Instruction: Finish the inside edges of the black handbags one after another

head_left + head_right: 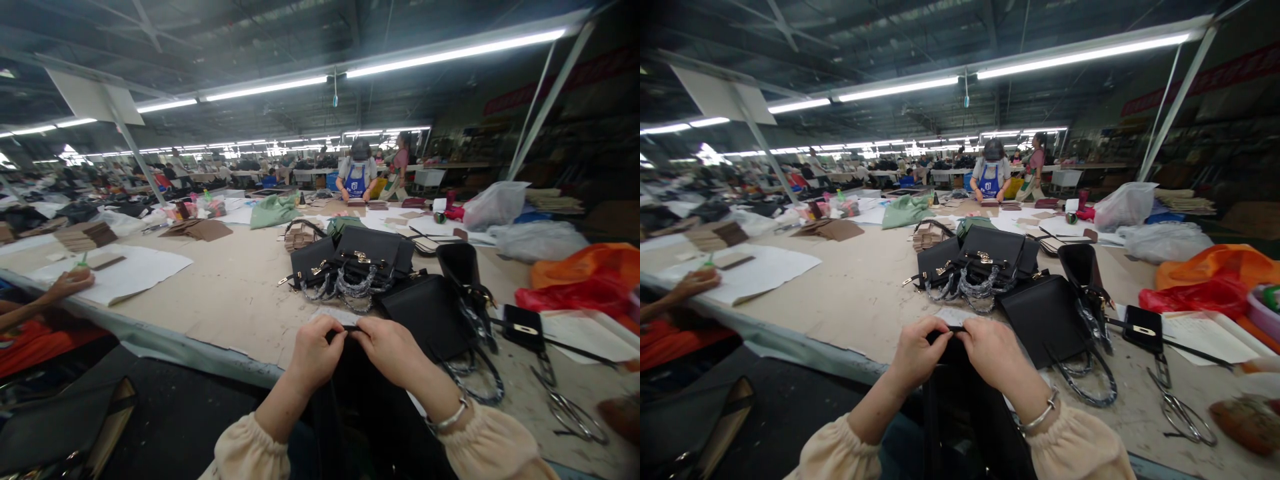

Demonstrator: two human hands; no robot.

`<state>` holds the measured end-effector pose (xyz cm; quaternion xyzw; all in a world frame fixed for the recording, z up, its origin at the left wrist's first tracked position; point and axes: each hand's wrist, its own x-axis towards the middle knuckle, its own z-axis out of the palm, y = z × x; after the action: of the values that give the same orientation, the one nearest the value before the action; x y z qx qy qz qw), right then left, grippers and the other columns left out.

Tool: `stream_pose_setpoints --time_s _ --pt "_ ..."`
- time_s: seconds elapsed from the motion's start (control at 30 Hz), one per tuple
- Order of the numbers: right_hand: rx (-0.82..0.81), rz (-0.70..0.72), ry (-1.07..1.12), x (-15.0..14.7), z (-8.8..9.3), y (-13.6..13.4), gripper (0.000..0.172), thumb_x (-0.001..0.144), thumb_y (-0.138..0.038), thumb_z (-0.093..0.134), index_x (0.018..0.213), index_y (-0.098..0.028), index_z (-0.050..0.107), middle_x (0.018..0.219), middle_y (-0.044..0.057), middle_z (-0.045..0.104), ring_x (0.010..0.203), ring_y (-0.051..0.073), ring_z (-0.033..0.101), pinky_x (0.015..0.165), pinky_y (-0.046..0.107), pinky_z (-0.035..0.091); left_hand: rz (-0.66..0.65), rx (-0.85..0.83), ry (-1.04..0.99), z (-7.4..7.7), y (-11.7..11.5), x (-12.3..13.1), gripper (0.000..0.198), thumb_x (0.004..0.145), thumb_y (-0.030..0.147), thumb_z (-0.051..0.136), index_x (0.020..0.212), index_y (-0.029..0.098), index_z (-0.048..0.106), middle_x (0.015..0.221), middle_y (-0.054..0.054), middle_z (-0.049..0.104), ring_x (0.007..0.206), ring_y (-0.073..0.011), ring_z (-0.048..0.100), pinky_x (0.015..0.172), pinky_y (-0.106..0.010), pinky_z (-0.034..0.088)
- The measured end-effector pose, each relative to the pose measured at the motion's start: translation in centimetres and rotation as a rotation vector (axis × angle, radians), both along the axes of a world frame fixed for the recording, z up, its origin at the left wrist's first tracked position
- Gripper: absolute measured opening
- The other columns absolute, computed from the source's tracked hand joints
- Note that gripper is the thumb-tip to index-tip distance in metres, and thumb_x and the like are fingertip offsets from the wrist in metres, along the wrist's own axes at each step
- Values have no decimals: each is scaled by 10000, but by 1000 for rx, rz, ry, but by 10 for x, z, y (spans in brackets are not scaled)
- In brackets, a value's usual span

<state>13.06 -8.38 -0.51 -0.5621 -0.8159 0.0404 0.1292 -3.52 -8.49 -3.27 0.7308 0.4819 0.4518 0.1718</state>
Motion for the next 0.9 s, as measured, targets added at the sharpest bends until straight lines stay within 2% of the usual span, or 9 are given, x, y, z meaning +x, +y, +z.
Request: stream_pose_setpoints --time_s 0.9 --pt "-17 -9 16 2 -3 1 258 915 -358 428 805 -215 612 810 20 660 779 161 599 641 267 339 17 -14 -20 -3 0 3 67 763 137 570 749 186 613 767 -11 632 759 -146 581 726 -261 454"
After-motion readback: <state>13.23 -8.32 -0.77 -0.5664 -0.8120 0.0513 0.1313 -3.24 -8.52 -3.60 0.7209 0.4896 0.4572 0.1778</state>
